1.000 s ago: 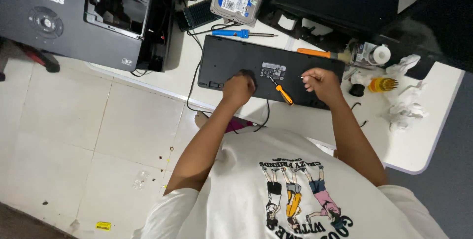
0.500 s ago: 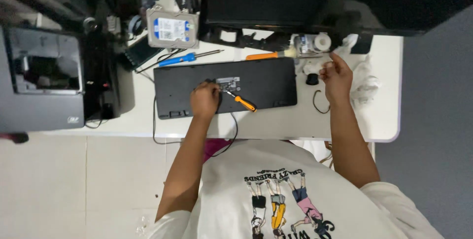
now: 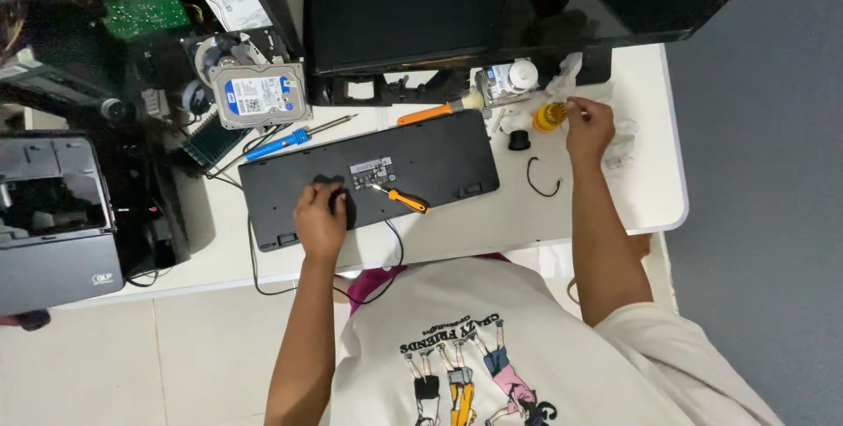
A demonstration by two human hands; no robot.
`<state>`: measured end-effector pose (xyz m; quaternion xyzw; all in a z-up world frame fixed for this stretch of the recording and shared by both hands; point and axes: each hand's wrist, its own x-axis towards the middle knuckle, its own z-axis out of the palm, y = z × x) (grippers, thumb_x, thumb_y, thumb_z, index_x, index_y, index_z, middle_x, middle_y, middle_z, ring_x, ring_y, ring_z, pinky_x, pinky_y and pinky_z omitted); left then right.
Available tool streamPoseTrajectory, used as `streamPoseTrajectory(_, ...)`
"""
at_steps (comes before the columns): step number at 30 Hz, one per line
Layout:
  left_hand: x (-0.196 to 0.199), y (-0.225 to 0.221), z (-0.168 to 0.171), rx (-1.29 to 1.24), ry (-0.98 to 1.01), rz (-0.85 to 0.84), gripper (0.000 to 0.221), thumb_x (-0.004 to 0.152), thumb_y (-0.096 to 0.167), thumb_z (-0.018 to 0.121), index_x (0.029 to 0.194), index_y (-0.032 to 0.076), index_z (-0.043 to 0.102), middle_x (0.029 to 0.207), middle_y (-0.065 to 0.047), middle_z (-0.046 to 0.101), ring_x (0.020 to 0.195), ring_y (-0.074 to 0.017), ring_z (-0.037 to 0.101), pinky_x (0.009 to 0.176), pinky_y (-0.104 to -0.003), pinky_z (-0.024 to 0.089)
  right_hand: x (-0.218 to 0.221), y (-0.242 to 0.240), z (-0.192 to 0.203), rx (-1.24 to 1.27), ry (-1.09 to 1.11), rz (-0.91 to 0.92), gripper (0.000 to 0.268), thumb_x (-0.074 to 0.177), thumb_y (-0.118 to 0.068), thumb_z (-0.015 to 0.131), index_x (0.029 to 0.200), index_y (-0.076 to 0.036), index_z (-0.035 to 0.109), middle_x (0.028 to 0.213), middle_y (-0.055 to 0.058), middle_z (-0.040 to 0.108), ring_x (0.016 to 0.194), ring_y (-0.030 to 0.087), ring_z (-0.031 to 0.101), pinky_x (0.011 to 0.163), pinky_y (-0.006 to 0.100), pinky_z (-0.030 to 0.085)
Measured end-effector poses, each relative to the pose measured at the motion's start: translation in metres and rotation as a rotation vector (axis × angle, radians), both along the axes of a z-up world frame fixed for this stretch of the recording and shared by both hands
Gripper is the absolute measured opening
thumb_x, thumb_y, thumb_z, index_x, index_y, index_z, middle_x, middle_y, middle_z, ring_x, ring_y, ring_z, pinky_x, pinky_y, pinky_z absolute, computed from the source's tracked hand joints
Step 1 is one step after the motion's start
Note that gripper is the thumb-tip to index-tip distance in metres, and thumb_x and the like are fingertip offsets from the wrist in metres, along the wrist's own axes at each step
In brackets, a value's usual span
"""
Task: Removing screws from the back of an electronic device and prying the casing open using a screwdriver.
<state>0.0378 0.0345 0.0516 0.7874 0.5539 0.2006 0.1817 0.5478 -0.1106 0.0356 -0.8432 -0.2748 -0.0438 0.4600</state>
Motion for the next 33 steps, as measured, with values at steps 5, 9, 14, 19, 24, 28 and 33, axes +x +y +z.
streamPoseTrajectory(5, -0.013, -0.012, 0.013, -0.024, 0.031, 0.066, 0.044, 0.084, 0.022, 0.081, 0.127, 0.020, 0.069, 0.131, -0.005, 0.055, 0.119, -0.0322, 0.057, 0.092, -0.050, 0.046, 0.000, -0.001, -0.008, -0.052, 0.060, 0.001, 0.015, 0.085, -0.024, 0.087, 0.099, -0.028, 0.085, 0.087, 0.001, 0.066, 0.077, 0.015, 0.061, 0.078, 0.030, 0.052)
streamPoseTrajectory(9, -0.014, -0.018, 0.017, -0.118, -0.011, 0.090, 0.052, 0.087, 0.018, 0.079, 0.136, 0.016, 0.062, 0.140, -0.010, 0.050, 0.126, -0.0360, 0.053, 0.095, -0.053, 0.045, 0.001, 0.003, -0.015, -0.075, 0.082, -0.037, 0.016, 0.080, -0.026, 0.089, 0.095, -0.030, 0.085, 0.084, -0.001, 0.070, 0.077, 0.015, 0.066, 0.076, 0.030, 0.054)
streamPoseTrajectory(14, -0.014, -0.016, 0.013, -0.162, 0.032, 0.101, 0.057, 0.089, 0.020, 0.078, 0.142, 0.016, 0.057, 0.143, -0.010, 0.048, 0.129, -0.0319, 0.051, 0.099, -0.050, 0.041, -0.018, 0.007, 0.008, -0.021, 0.001, 0.042, 0.016, 0.081, -0.015, 0.086, 0.095, -0.022, 0.083, 0.082, 0.002, 0.073, 0.085, 0.023, 0.068, 0.085, 0.035, 0.050)
streamPoseTrajectory(19, -0.015, -0.016, 0.012, -0.197, 0.073, 0.100, 0.056, 0.090, 0.022, 0.077, 0.142, 0.015, 0.056, 0.145, -0.008, 0.046, 0.132, -0.0302, 0.047, 0.101, -0.049, 0.039, -0.023, 0.006, 0.020, -0.139, -0.071, 0.110, 0.014, 0.086, -0.015, 0.084, 0.095, -0.026, 0.081, 0.083, 0.000, 0.074, 0.091, 0.026, 0.069, 0.089, 0.038, 0.051)
streamPoseTrajectory(24, -0.017, -0.015, 0.015, -0.229, 0.059, 0.100, 0.055, 0.091, 0.022, 0.076, 0.142, 0.014, 0.057, 0.145, -0.008, 0.046, 0.134, -0.0303, 0.046, 0.103, -0.048, 0.040, -0.021, 0.009, 0.021, -0.255, -0.145, 0.134, 0.012, 0.086, -0.017, 0.085, 0.094, -0.026, 0.081, 0.086, 0.000, 0.074, 0.093, 0.028, 0.068, 0.089, 0.041, 0.052)
streamPoseTrajectory(28, -0.020, -0.014, 0.016, -0.230, 0.062, 0.073, 0.055, 0.091, 0.021, 0.075, 0.142, 0.014, 0.057, 0.144, -0.008, 0.046, 0.134, -0.0309, 0.047, 0.102, -0.049, 0.041, -0.021, 0.012, 0.021, -0.314, -0.157, 0.140, 0.013, 0.087, -0.018, 0.084, 0.092, -0.029, 0.080, 0.083, -0.002, 0.074, 0.088, 0.027, 0.071, 0.084, 0.041, 0.054)
streamPoseTrajectory(33, -0.022, -0.014, 0.015, -0.226, 0.069, 0.058, 0.054, 0.091, 0.021, 0.075, 0.141, 0.014, 0.058, 0.144, -0.008, 0.046, 0.134, -0.0312, 0.046, 0.102, -0.050, 0.042, -0.013, 0.016, 0.006, -0.340, -0.108, 0.073, 0.010, 0.086, -0.022, 0.083, 0.092, -0.030, 0.081, 0.082, 0.002, 0.075, 0.088, 0.030, 0.072, 0.083, 0.042, 0.055)
